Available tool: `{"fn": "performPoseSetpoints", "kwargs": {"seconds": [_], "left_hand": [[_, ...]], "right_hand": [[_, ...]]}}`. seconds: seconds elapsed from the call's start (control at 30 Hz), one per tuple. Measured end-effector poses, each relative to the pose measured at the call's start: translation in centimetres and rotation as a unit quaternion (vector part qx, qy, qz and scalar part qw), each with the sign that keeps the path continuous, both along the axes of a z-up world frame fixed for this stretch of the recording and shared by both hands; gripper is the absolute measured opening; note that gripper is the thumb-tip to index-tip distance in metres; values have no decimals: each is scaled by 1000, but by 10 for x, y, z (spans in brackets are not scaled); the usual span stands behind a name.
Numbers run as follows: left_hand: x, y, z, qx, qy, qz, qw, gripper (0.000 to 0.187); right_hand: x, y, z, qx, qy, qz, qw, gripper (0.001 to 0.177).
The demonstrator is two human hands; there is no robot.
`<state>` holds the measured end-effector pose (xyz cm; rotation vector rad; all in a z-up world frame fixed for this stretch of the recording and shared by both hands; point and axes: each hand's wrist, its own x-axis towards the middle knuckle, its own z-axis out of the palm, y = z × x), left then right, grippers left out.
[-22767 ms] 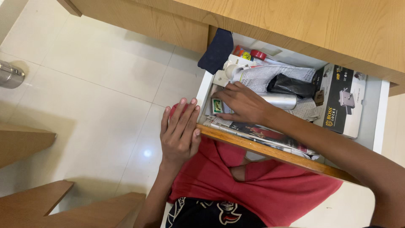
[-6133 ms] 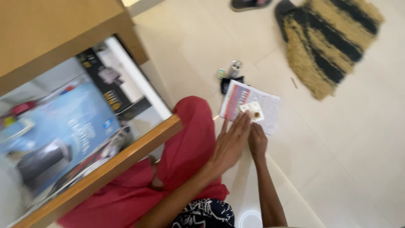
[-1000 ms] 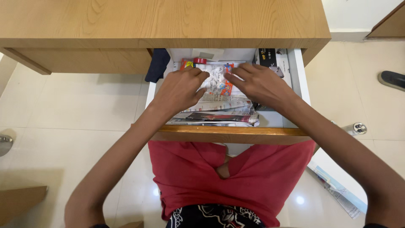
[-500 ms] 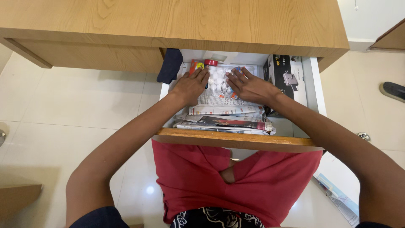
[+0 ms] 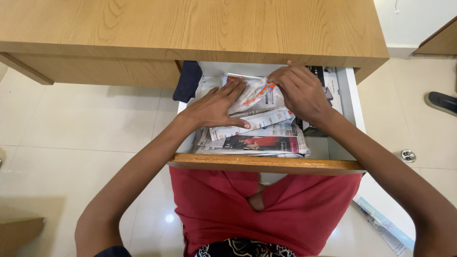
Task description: The person removes a box, newspapers, and documents from a wooden drawer while sitting on the floor, then rearranges the papers and places the box back inside.
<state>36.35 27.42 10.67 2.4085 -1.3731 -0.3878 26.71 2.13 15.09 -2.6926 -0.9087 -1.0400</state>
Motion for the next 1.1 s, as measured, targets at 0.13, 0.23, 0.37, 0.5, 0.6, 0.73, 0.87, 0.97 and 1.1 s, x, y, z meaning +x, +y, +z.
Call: {"fn": "performPoseSetpoints", "kwargs": {"seconds": [0.13, 0.23, 0.37, 0.5, 0.6, 0.73, 0.87, 0.97, 1.1], "left_hand": [[-14, 0, 19, -147, -23, -59, 987, 101], [-44, -9, 38, -210, -46, -124, 969, 78], [-122, -13, 76, -330, -70, -168, 926, 49], [-186, -16, 125, -318, -119, -240, 909, 42], [-210, -30, 152, -340, -106, -291, 888, 46], [-234, -66, 166, -318, -123, -343, 875, 51], [-256, -111, 162, -299, -162, -383, 859, 50], [-267, -170, 144, -263, -151, -420, 856, 40], [-275, -283, 106, -184, -196, -467, 843, 41]], "right_hand": [[-41, 3, 27, 56, -71, -14, 996, 25], [-94, -3, 42, 65, -141, -35, 987, 23], [-196, -34, 42, 243, -50, 32, 968, 25], [-318, -121, 53, 324, 264, 32, 908, 30], [-408, -147, 35, 293, 330, -15, 897, 35], [-469, -150, 14, 302, 282, -104, 904, 35], [-475, -139, 26, 246, 86, -159, 952, 60], [-447, -84, 12, 340, -237, -274, 868, 55], [-439, -94, 46, 208, -220, -452, 839, 52]]}}
